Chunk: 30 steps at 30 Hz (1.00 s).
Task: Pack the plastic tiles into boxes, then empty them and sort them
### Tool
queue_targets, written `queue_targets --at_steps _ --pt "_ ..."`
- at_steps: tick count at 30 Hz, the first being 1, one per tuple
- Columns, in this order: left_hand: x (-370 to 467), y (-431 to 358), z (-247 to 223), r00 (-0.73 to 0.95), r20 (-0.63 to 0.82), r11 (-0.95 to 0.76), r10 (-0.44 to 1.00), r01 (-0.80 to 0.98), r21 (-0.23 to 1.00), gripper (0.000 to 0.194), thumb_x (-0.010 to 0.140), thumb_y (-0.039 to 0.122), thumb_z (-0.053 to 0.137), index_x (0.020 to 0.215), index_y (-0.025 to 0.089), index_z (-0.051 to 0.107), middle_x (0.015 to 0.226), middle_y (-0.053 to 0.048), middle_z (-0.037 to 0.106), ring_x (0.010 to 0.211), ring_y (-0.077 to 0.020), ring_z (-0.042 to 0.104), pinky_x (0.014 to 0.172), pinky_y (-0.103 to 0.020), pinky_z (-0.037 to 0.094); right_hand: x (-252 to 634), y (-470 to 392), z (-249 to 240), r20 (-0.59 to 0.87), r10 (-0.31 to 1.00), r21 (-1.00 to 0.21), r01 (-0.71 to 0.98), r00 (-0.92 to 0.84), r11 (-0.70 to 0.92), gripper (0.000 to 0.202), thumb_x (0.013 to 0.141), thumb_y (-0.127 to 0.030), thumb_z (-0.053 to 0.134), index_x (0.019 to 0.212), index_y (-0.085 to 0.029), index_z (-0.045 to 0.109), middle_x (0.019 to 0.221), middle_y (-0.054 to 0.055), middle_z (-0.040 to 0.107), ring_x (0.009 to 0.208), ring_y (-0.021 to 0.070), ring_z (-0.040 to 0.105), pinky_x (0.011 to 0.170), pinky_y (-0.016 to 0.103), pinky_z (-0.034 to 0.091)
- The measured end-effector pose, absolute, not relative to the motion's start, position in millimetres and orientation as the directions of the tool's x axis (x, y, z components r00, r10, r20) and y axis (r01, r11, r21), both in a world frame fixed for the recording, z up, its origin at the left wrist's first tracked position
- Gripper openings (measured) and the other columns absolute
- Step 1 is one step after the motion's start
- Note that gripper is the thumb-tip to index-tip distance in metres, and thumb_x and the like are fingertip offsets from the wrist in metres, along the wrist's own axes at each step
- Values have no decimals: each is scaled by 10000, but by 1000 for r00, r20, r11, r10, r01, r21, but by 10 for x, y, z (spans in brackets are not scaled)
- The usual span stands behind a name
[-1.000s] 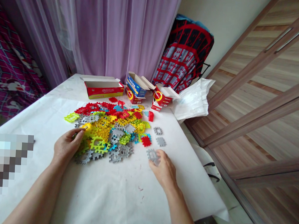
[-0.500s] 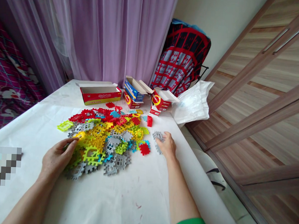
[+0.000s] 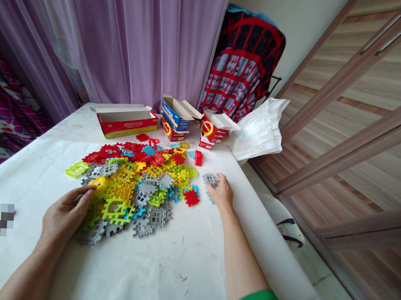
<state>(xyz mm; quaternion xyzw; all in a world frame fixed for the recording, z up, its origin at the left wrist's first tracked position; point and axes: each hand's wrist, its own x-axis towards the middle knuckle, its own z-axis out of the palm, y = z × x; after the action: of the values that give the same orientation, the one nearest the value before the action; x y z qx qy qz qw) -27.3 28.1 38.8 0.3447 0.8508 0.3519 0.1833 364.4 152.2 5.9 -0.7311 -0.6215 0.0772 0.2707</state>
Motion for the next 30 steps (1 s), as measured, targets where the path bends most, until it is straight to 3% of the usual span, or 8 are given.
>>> queue_targets --at_steps 9,15,21,30 --pt "-244 282 454 -705 -113 554 700 437 709 456 729 520 504 1045 262 708 701 2 651 705 -191 594 576 -257 403 3578 1471 119 238 950 -387 917 203 -99 585 767 -406 638 1283 -181 482 1176 111 642 1039 228 610 880 317 447" --pt "-232 282 485 -684 -119 553 719 461 694 455 764 470 520 1108 226 693 712 4 657 684 -157 581 570 -221 391 3534 1466 177 167 964 -283 947 206 -153 565 797 -418 623 1291 -177 492 1142 97 670 1055 250 602 872 312 431" --pt "-190 283 553 -706 -112 563 700 448 694 410 761 444 540 1061 225 713 746 3 681 720 -161 596 586 -219 407 3513 1464 201 142 965 -235 954 221 -184 554 815 -439 601 1299 -195 488 1121 95 677 1049 244 600 849 307 423" --pt "-236 278 493 -686 -166 582 708 435 687 481 779 484 519 1162 235 670 704 18 634 665 -151 566 576 -223 390 3477 1480 195 150 959 -181 960 239 -211 536 813 -419 597 1281 -175 502 1109 124 677 1039 263 602 838 321 423"
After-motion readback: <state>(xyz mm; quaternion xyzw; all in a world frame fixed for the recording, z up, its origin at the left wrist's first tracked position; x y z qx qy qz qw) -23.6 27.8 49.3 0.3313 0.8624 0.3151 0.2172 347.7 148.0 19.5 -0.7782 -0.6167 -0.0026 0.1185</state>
